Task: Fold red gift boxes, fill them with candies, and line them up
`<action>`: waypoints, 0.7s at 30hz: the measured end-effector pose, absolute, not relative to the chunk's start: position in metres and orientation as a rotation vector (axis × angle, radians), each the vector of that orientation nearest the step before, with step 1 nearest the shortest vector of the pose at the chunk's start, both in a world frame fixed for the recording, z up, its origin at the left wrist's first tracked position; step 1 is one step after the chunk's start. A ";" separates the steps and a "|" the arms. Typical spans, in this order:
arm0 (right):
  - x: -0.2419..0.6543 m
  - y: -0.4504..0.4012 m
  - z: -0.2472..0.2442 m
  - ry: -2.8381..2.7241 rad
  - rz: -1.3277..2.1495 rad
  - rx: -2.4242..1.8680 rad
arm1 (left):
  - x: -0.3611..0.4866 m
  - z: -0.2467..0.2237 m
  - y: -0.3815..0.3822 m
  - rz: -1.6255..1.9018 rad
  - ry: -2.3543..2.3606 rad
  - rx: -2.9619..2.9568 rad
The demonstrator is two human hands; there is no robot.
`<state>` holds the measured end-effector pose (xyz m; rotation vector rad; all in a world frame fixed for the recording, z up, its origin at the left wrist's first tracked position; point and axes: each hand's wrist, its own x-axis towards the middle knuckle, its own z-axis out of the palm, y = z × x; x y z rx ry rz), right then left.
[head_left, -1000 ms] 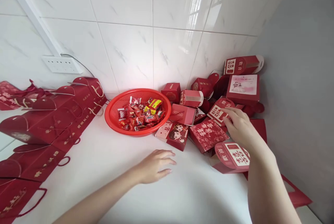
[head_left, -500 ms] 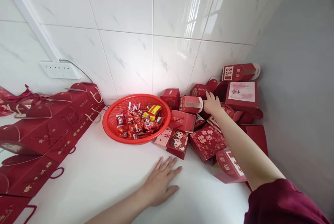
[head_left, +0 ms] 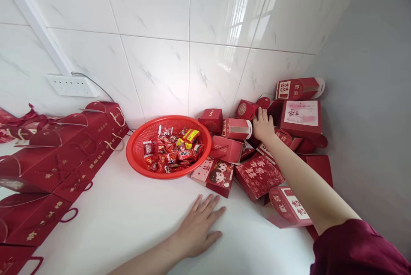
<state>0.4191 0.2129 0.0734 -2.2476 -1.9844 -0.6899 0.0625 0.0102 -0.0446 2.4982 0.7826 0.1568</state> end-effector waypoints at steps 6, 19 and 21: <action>0.416 0.213 0.089 -1.845 -0.725 -2.159 | 0.063 -0.044 0.011 0.150 0.787 2.518; 0.337 0.103 0.174 -1.694 -0.697 -1.364 | 0.065 -0.028 0.011 0.085 0.796 2.481; 0.319 0.073 0.175 -1.769 -0.536 -1.270 | 0.054 0.002 0.014 -0.068 0.725 2.447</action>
